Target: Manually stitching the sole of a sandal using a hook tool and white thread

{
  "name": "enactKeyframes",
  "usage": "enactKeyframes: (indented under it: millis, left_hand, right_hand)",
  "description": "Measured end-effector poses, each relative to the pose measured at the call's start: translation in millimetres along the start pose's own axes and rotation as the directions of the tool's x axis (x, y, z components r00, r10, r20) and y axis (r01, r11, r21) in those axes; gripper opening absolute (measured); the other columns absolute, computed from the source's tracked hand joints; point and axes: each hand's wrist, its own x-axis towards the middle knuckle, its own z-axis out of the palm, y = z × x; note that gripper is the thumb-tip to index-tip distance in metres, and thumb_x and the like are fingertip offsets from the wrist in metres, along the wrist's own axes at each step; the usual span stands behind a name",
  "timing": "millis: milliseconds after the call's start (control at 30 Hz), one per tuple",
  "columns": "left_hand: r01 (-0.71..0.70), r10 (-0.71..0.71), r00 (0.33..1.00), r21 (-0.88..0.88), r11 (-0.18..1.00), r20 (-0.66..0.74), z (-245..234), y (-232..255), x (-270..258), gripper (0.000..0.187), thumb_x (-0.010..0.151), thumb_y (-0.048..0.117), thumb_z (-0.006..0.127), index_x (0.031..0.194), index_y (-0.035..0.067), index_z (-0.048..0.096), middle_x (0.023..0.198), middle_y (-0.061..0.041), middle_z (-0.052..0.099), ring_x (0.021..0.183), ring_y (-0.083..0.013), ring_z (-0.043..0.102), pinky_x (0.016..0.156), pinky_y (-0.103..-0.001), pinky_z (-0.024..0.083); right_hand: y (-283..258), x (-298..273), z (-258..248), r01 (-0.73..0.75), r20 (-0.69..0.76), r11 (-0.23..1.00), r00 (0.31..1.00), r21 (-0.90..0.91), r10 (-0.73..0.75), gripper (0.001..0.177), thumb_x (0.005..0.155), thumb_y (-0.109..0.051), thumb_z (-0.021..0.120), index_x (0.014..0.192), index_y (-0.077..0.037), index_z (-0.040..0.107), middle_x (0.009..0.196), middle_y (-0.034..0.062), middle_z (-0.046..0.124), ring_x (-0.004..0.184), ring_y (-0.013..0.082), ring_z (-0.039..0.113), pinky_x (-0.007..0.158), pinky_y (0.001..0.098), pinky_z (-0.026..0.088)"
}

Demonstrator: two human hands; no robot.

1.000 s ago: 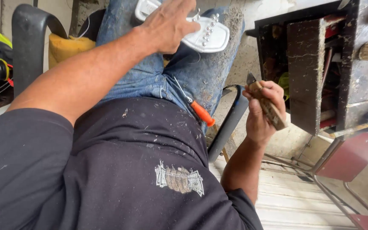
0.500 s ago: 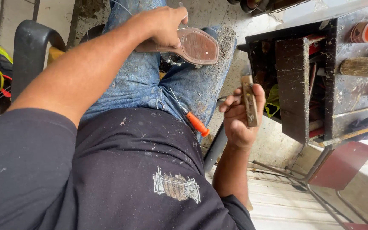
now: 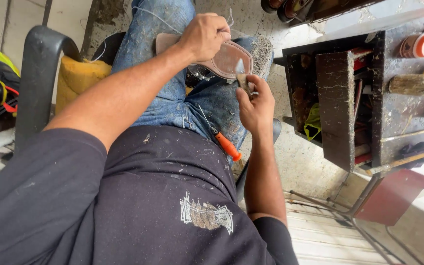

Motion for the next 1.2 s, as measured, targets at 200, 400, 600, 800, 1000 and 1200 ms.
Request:
enactKeyframes:
  millis: [200, 400, 600, 800, 1000, 1200]
  left_hand:
    - [-0.032, 0.006, 0.986, -0.15, 0.988, -0.168, -9.2, 7.6, -2.8, 0.015, 0.093, 0.006, 0.072, 0.08, 0.01, 0.069, 0.079, -0.004, 0.075, 0.072, -0.0176, 0.07, 0.059, -0.035, 0.059]
    - [0.012, -0.039, 0.985, -0.161, 0.987, -0.171, -11.5, 9.7, -2.7, 0.015, 0.094, 0.005, 0.07, 0.08, 0.011, 0.068, 0.081, -0.003, 0.078, 0.075, -0.0168, 0.075, 0.059, -0.033, 0.063]
    - [0.096, -0.142, 0.962, -0.201, 0.975, -0.232, -8.6, -3.4, 6.1, 0.015, 0.089, 0.013, 0.069, 0.075, 0.015, 0.072, 0.07, 0.003, 0.076, 0.063, -0.011, 0.071, 0.055, -0.031, 0.057]
    - [0.324, -0.319, 0.946, -0.117, 0.939, 0.062, -58.3, 23.9, 18.6, 0.052, 0.084, 0.024, 0.081, 0.116, 0.01, 0.043, 0.114, -0.01, 0.051, 0.102, -0.0249, 0.052, 0.085, -0.036, 0.048]
    - [0.216, -0.387, 0.733, 0.348, 0.912, 0.56, -97.4, 79.3, -3.6, 0.046, 0.08, 0.026, 0.082, 0.118, 0.011, 0.063, 0.114, -0.012, 0.068, 0.098, -0.0293, 0.063, 0.073, -0.047, 0.05]
    - [-0.198, 0.177, 0.979, 0.287, 0.937, 0.098, -31.9, 57.9, -97.5, 0.016, 0.078, -0.001, 0.067, 0.085, 0.008, 0.056, 0.089, -0.01, 0.047, 0.068, -0.0299, 0.054, 0.049, -0.043, 0.044]
  right_hand:
    - [-3.5, 38.7, 25.4, 0.184, 0.005, 0.936, 0.981, -0.301, -0.192, 0.033, 0.093, -0.029, 0.064, 0.124, -0.019, 0.066, 0.11, 0.0138, 0.058, 0.095, 0.037, 0.063, 0.081, 0.0509, 0.049]
    - [-11.6, 58.4, 35.5, 0.144, 0.057, 0.925, 0.99, -0.351, -0.132, 0.035, 0.093, -0.033, 0.059, 0.125, -0.023, 0.068, 0.109, 0.0138, 0.055, 0.091, 0.0389, 0.064, 0.074, 0.0528, 0.05]
    - [-12.8, 66.9, 12.6, 0.291, 0.325, 0.928, 0.922, -0.231, -0.209, 0.029, 0.095, -0.02, 0.062, 0.122, -0.013, 0.071, 0.116, 0.0133, 0.065, 0.096, 0.031, 0.067, 0.08, 0.0476, 0.056]
    - [33.3, 45.9, -26.3, 0.249, 0.09, 0.903, 0.951, 0.349, -0.297, 0.029, 0.098, -0.01, 0.067, 0.127, -0.005, 0.066, 0.099, 0.0074, 0.063, 0.061, 0.0109, 0.057, 0.049, 0.0228, 0.05]
    - [56.6, 3.2, -12.9, 0.146, -0.057, 0.777, 0.988, 0.612, -0.141, 0.029, 0.1, -0.02, 0.068, 0.124, -0.005, 0.06, 0.075, -0.0001, 0.053, 0.049, 0.0069, 0.047, 0.041, 0.0198, 0.042]
    - [30.8, 8.0, 21.0, 0.032, -0.093, 0.734, 0.995, 0.679, 0.043, 0.035, 0.095, -0.036, 0.069, 0.108, -0.01, 0.048, 0.09, 0.0106, 0.058, 0.042, 0.0128, 0.045, 0.035, 0.0235, 0.034]
